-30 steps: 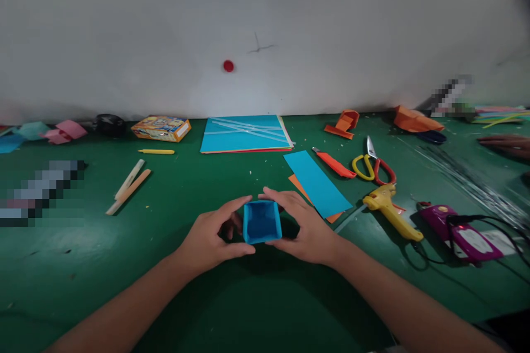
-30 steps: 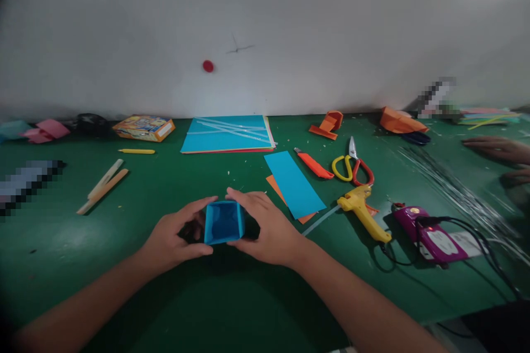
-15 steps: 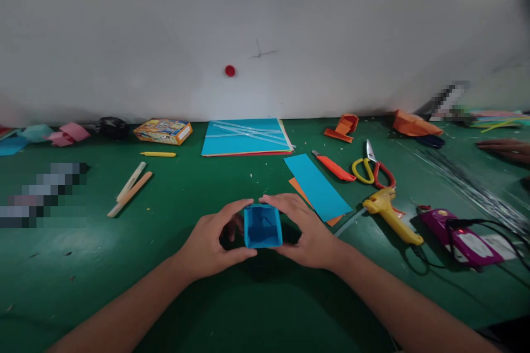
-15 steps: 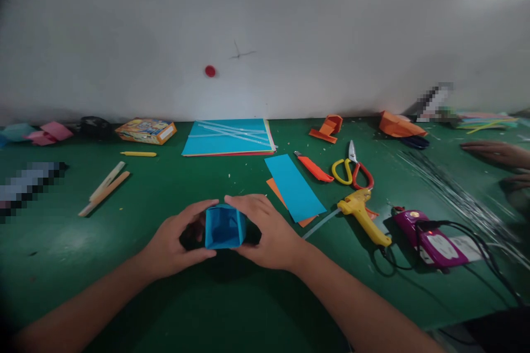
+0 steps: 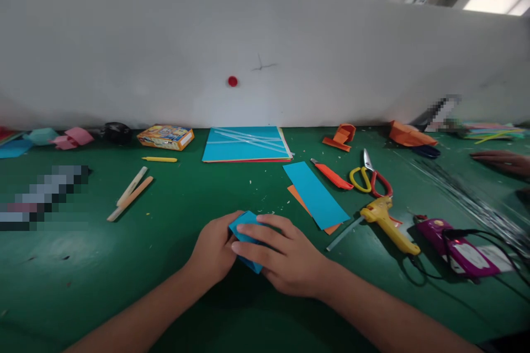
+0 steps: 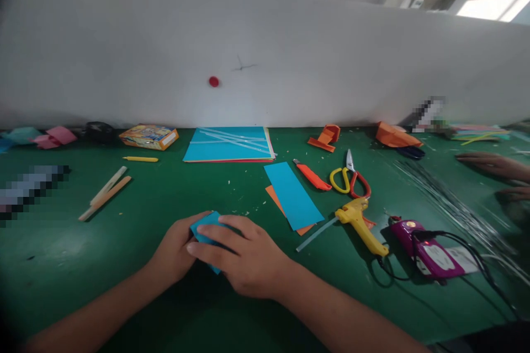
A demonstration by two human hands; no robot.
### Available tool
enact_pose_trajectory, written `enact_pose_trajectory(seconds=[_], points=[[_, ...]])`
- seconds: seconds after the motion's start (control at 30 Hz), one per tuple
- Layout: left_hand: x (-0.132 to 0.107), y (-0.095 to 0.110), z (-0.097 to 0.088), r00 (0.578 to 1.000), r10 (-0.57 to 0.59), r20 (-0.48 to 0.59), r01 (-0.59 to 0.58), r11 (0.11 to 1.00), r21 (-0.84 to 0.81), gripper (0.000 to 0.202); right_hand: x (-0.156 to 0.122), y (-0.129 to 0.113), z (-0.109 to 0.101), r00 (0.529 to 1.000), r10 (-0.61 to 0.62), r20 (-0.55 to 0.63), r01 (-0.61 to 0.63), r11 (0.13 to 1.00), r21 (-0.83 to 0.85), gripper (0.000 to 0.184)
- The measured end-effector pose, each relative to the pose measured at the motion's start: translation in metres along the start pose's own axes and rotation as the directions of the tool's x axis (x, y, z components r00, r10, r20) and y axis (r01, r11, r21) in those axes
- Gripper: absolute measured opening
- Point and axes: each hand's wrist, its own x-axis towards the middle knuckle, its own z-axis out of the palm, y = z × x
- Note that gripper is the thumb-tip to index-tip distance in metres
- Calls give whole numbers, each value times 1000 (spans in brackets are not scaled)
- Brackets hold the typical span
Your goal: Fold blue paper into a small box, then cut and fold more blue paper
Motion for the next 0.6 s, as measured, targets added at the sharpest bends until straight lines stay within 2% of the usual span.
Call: enact_pose_trajectory(seconds=[0.2, 0.33, 0.47, 0.6], points=[[0, -2, 1, 1000, -7, 13, 7, 1000, 16, 28, -2, 4, 5, 993, 90, 72, -99, 985, 138, 63], [-1, -5, -1, 1000, 15, -23, -16, 999, -38, 42, -4, 10, 1, 967, 250, 37, -252, 940, 230, 70], [-5, -13, -4, 999, 43, 1, -42, 987, -152, 55, -8, 20, -6, 899, 437, -25, -409, 859, 307, 75], [-7, -17, -5, 994, 90, 59, -79, 982, -173, 55, -9, 27, -12, 810, 586, -20, -541, 761, 357, 76]])
